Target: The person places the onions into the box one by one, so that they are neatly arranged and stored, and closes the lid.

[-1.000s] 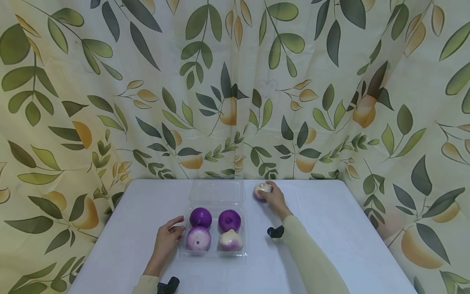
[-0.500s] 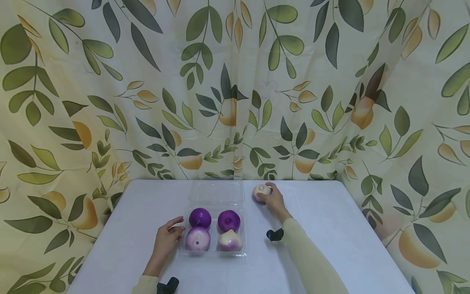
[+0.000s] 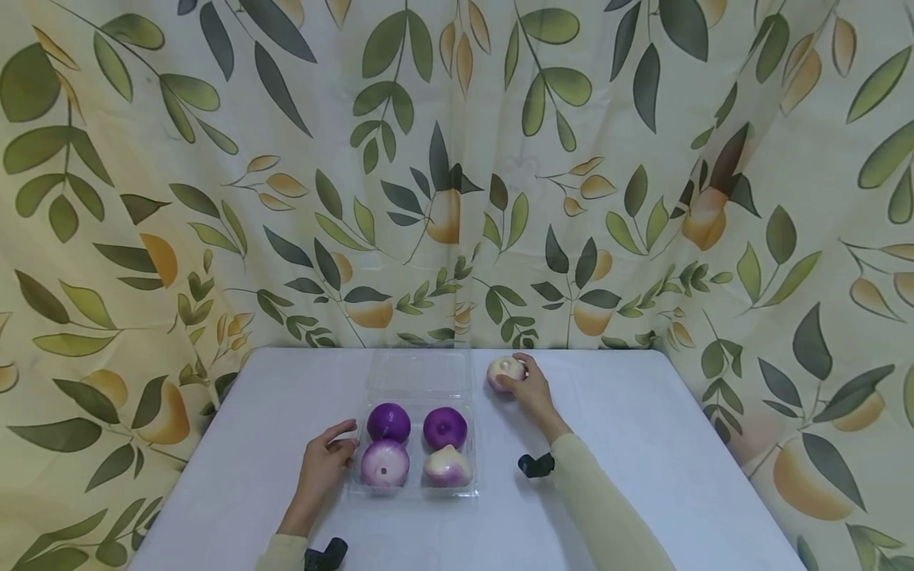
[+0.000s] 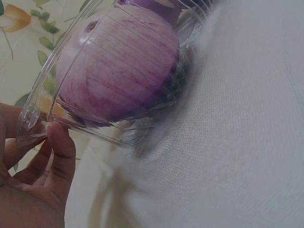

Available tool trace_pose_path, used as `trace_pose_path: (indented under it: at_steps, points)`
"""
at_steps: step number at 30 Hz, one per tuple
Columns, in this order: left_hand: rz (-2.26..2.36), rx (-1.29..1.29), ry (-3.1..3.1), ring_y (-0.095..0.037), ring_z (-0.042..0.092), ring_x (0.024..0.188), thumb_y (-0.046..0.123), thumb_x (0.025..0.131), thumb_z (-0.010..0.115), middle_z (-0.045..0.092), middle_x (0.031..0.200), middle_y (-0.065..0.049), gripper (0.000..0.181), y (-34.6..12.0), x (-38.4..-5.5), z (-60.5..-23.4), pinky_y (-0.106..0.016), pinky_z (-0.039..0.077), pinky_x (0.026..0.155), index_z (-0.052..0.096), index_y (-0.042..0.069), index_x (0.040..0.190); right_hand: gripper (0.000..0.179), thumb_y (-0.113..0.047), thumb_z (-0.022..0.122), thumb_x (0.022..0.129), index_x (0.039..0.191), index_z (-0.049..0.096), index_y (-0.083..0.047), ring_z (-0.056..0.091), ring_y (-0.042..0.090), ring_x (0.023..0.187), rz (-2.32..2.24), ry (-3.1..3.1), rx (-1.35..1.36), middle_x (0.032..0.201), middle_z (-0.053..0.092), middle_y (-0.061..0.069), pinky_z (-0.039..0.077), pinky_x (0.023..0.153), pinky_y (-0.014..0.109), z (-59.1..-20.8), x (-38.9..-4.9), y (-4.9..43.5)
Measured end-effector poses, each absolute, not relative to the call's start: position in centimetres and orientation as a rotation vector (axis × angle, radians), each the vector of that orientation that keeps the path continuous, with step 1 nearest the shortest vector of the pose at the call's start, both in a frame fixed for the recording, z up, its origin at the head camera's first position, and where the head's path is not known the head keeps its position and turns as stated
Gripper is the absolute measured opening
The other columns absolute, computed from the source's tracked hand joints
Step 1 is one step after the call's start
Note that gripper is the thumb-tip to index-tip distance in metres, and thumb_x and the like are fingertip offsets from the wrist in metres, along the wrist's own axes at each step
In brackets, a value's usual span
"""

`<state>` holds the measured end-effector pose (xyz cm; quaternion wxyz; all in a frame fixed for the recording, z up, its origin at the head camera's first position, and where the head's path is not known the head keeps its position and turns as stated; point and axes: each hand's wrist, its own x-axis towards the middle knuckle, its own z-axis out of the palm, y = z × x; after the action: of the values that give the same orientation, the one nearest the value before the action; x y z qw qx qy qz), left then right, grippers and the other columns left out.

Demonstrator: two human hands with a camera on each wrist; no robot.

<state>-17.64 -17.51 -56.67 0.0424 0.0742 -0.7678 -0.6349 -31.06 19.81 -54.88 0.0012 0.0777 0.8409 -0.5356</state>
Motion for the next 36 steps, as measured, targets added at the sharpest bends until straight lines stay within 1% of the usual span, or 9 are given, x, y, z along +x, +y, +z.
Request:
trace_pose_path:
  at_steps: [11,15,19,24,32,36]
  points:
    - [-1.933,0.226,-2.365,-0.014,0.063,0.074,-0.003,0.09,0.062,0.063,0.125,-0.023,0.041,-17.6,-17.5,-56.6,-0.02,0.05,0.057,0.059,-0.003,0.131,0.065,-0.024,0.071,0.085,0.142,0.042,-0.015,0.042,0.037,0.136,-1.714,2.62,0.283,0.147,0.043,0.02,0.035,0.114,0.052,-54.8,-30.0,19.4]
    - [-1.935,0.224,-2.358,-0.012,0.061,0.072,-0.003,0.09,0.062,0.063,0.125,-0.023,0.041,-17.5,-17.5,-56.5,-0.021,0.05,0.057,0.059,-0.003,0.131,0.065,-0.024,0.072,0.084,0.142,0.042,-0.016,0.042,0.037,0.135,-1.738,2.6,0.284,0.147,0.043,0.02,0.035,0.114,0.052,-54.7,-29.9,19.4]
    - [-1.931,0.227,-2.36,-0.01,0.06,0.07,-0.002,0.09,0.063,0.063,0.125,-0.023,0.041,-17.5,-17.6,-56.5,-0.021,0.05,0.056,0.059,-0.003,0.131,0.066,-0.023,0.071,0.084,0.142,0.042,-0.015,0.04,0.039,0.136,-1.744,2.584,0.279,0.15,0.04,0.022,0.034,0.114,0.053,-54.7,-29.8,19.5]
    - [-1.936,0.227,-2.361,-0.008,0.059,0.068,-0.003,0.09,0.062,0.063,0.124,-0.023,0.041,-17.6,-17.6,-56.7,-0.021,0.049,0.056,0.059,-0.003,0.13,0.067,-0.021,0.071,0.084,0.143,0.041,-0.015,0.036,0.039,0.14,-1.762,2.551,0.3,0.155,0.035,0.02,0.032,0.116,0.054,-54.8,-29.4,19.5]
    - [-1.936,0.226,-2.357,-0.011,0.06,0.069,-0.003,0.089,0.062,0.064,0.123,-0.023,0.041,-17.6,-17.6,-56.7,-0.021,0.05,0.056,0.059,-0.003,0.131,0.068,-0.019,0.071,0.084,0.144,0.04,-0.016,0.036,0.039,0.14,-1.781,2.543,0.272,0.155,0.034,0.019,0.03,0.116,0.055,-54.5,-28.9,19.6]
    - [-1.938,0.229,-2.36,-0.012,0.06,0.069,-0.003,0.09,0.062,0.064,0.123,-0.023,0.041,-17.6,-17.6,-56.7,-0.021,0.05,0.056,0.06,-0.002,0.13,0.068,-0.018,0.072,0.083,0.143,0.041,-0.016,0.036,0.038,0.139,-1.804,2.547,0.263,0.155,0.034,0.019,0.031,0.116,0.054,-54.2,-28.5,19.5]
